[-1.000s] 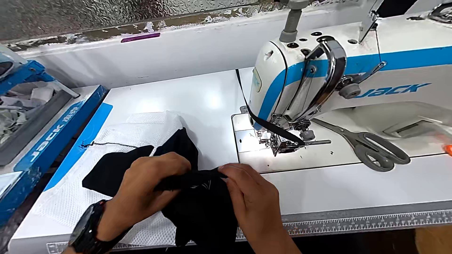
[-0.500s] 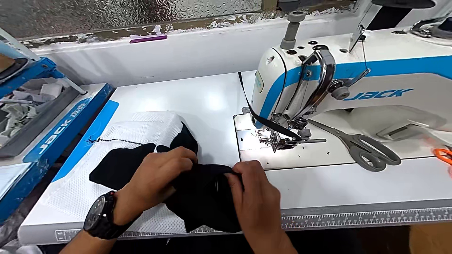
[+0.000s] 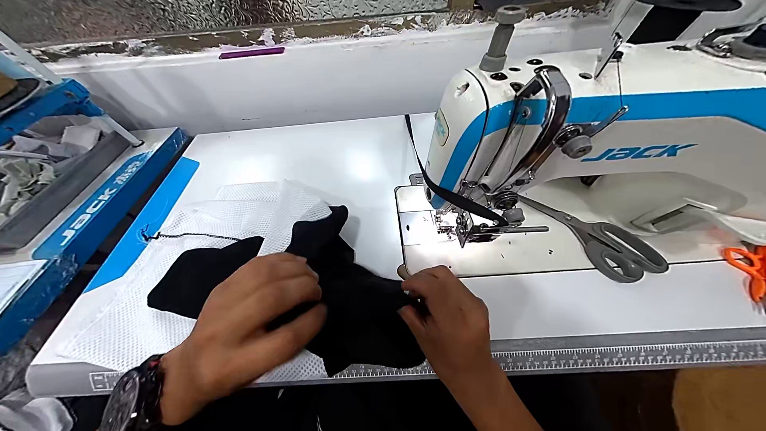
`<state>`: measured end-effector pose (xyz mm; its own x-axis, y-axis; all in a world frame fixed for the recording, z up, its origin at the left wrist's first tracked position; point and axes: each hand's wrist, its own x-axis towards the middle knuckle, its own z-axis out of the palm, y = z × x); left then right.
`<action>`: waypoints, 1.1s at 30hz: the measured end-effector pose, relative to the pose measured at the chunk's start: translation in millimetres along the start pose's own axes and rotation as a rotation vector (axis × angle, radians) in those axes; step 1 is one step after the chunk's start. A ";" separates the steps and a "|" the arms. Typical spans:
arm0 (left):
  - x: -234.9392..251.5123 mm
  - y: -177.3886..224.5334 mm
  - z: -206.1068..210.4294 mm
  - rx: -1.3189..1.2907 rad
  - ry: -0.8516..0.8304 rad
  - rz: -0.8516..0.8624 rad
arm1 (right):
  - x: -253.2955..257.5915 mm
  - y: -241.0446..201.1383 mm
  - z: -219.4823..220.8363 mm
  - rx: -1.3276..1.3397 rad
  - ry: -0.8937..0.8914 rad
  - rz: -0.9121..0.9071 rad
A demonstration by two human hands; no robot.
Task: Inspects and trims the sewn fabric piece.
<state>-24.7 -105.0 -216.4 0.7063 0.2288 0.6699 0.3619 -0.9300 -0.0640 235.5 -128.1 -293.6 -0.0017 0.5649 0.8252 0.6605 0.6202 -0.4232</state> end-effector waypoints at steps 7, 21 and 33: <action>-30.4 32.1 16.7 0.240 -0.126 0.002 | -6.9 -1.4 -1.1 0.023 0.090 -0.070; 28.0 40.7 28.2 -0.201 -0.117 -0.345 | -11.5 -8.9 -10.9 0.051 0.022 -0.160; 20.7 54.7 59.6 0.030 0.079 -0.433 | -12.5 -6.7 -12.9 0.054 -0.019 -0.178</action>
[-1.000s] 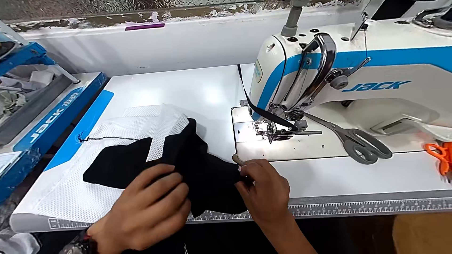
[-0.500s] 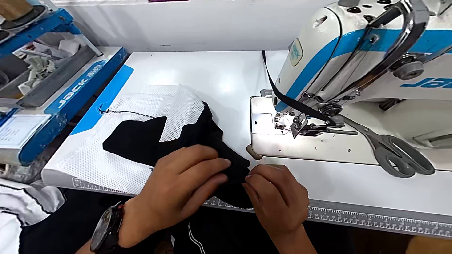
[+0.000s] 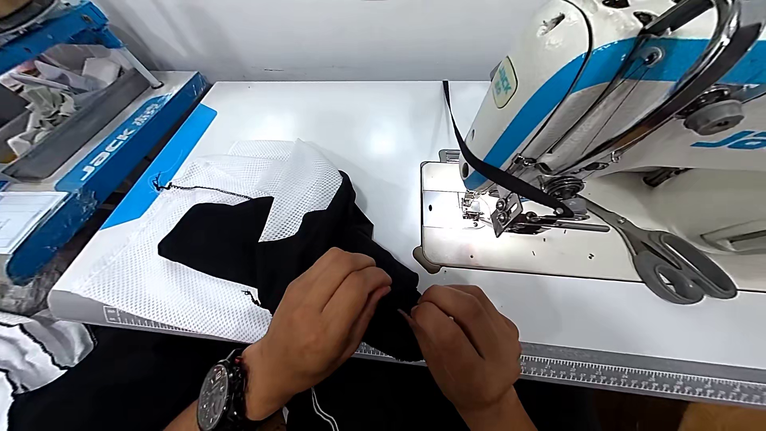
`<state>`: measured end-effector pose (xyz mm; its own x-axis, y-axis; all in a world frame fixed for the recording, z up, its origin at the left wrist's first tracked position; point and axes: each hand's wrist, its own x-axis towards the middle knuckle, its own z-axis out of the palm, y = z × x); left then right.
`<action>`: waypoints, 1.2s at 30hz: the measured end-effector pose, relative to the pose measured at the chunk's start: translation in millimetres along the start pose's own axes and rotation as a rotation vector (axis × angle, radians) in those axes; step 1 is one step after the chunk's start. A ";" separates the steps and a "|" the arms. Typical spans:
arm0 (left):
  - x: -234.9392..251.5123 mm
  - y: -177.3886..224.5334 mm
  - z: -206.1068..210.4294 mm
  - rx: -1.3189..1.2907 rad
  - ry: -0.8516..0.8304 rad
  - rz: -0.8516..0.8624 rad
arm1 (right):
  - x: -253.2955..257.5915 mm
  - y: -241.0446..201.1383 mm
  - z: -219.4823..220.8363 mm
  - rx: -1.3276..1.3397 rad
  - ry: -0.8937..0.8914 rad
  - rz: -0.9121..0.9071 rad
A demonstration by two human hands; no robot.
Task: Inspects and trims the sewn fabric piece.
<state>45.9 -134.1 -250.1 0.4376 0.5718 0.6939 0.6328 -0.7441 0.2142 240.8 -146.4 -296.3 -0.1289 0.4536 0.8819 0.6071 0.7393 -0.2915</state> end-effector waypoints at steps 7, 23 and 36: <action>-15.0 -12.1 5.3 -0.074 -0.046 -0.058 | -5.3 44.4 -92.5 -0.388 0.031 0.290; -12.1 -2.9 10.7 -0.087 0.043 -0.031 | -27.0 109.7 -254.2 -0.756 -0.617 0.771; -12.7 -3.4 13.3 -0.115 0.071 -0.041 | -16.6 53.8 -142.2 -0.333 -0.517 0.308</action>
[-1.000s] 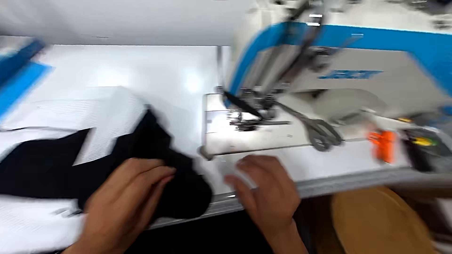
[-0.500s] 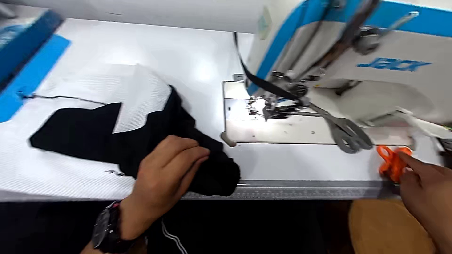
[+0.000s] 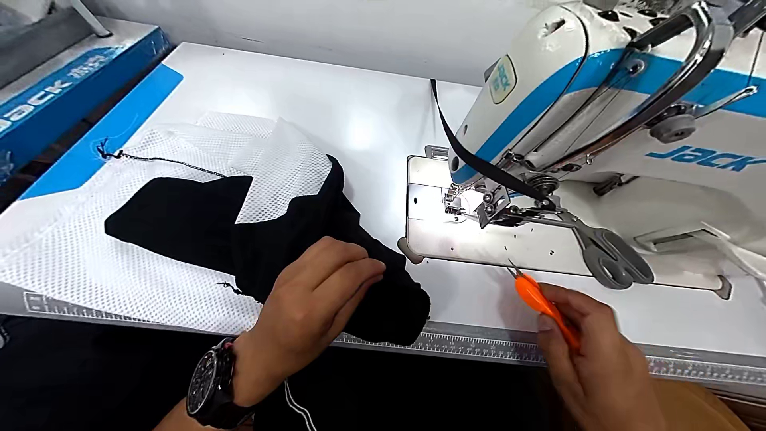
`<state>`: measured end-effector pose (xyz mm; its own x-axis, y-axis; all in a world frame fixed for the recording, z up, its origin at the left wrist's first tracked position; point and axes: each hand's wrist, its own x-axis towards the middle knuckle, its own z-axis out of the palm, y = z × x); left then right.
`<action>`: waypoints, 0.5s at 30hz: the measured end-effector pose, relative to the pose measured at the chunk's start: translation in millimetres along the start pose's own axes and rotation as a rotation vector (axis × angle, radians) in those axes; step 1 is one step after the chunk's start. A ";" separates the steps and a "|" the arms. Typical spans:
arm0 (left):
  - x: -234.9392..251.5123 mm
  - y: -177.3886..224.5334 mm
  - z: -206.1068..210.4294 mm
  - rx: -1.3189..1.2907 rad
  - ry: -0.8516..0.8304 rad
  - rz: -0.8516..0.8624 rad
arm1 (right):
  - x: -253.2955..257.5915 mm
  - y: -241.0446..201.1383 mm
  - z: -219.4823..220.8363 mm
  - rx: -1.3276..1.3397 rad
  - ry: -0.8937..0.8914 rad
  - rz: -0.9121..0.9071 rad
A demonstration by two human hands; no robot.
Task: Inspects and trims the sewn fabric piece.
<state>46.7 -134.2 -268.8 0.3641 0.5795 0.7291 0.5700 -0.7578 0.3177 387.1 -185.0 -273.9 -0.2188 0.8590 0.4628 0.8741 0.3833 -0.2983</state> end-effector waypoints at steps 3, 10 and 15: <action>1.0 0.1 2.0 0.017 0.013 -0.002 | 32.7 -24.9 14.6 -0.063 0.080 -0.215; 3.5 -0.6 5.0 0.041 0.039 -0.012 | 69.6 -63.4 36.2 -0.154 0.226 -0.528; 3.7 -1.9 4.6 0.028 0.032 -0.005 | 69.4 -67.4 40.8 -0.172 0.235 -0.558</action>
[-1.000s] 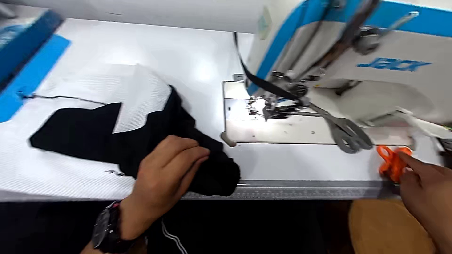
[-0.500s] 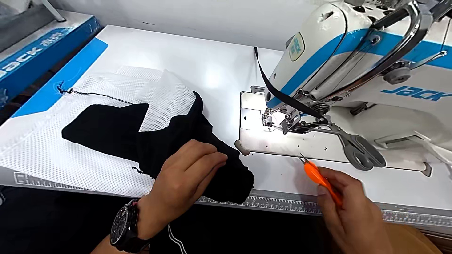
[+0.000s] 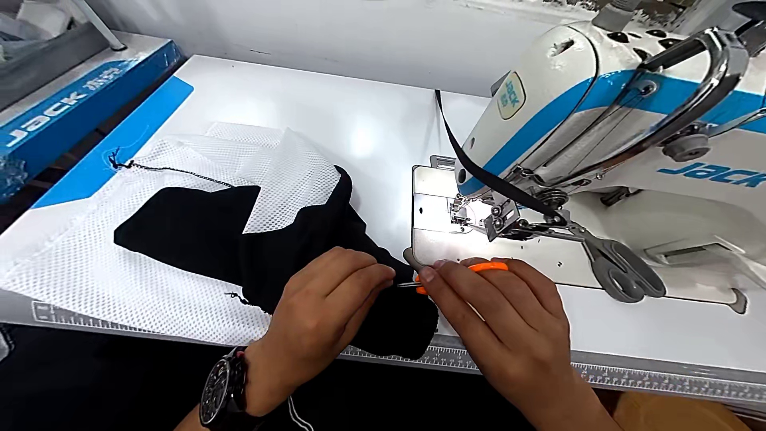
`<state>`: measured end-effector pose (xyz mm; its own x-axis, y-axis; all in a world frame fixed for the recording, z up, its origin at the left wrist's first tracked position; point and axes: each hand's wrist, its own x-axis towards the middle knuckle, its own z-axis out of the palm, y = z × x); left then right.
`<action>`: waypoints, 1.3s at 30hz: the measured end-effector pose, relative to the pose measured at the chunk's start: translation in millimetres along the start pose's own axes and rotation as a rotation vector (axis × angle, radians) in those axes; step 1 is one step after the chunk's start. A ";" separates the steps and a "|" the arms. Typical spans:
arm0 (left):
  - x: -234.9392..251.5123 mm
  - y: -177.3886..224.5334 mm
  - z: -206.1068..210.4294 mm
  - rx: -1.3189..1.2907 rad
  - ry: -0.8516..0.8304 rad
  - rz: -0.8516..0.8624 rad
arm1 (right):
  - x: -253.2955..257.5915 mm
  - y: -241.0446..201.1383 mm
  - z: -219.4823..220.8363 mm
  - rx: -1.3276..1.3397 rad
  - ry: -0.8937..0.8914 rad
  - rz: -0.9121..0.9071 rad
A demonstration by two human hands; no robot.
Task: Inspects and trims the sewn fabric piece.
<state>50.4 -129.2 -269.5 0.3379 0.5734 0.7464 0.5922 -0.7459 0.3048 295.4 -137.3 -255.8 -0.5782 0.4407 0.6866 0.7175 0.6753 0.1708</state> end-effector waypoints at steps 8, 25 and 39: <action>0.9 1.2 0.7 -0.024 -0.003 -0.002 | -12.1 2.9 -0.1 0.063 0.065 0.078; 0.6 4.4 2.9 -0.012 -0.111 0.019 | -35.5 4.4 16.1 0.045 0.125 0.280; -9.2 1.5 2.4 0.043 -0.134 0.127 | -39.6 1.2 16.4 0.049 0.124 0.310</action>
<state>49.9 -134.8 -277.4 0.5049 0.5173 0.6910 0.5683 -0.8018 0.1851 312.8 -144.3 -294.4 -0.2813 0.5567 0.7816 0.8309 0.5488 -0.0919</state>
